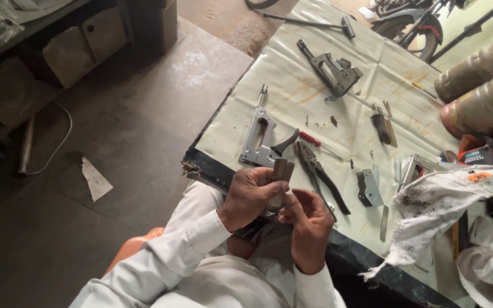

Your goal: The recorder is repairing or assembling a manual staple gun by manipulating internal parts and using pliers.

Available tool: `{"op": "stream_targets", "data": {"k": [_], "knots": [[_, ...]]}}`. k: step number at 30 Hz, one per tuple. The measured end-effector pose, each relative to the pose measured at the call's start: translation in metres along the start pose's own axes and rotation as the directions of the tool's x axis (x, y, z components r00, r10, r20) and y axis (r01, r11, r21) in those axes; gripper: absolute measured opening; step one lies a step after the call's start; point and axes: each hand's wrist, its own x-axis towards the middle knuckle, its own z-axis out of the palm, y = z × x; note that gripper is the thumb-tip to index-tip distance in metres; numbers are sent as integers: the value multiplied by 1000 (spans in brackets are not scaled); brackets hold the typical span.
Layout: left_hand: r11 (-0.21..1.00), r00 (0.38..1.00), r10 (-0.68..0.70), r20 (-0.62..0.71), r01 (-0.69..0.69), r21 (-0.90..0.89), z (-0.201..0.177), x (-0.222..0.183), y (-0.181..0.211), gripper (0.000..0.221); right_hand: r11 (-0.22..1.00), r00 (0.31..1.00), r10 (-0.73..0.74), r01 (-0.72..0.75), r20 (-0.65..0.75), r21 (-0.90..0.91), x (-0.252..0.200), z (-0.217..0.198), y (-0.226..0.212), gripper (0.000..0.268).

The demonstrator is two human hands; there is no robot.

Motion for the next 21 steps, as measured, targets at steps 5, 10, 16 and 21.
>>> {"op": "stream_targets", "data": {"k": [5,10,16,21], "knots": [[992,998,-59,-15,56,-115,5,-1,7,16,1000,990,-14,16,143,-15,19,-5,-7,22],[987,995,-99,-16,96,-125,1,0,3,19,1000,980,8,-3,198,-27,29,-2,-22,24],[998,998,-42,54,45,-46,5,1,-1,22,995,981,98,-96,167,-19,52,-18,-9,18],[990,992,-127,-9,126,-66,2,4,2,21,995,980,68,-79,187,57,64,-23,-22,18]]}}
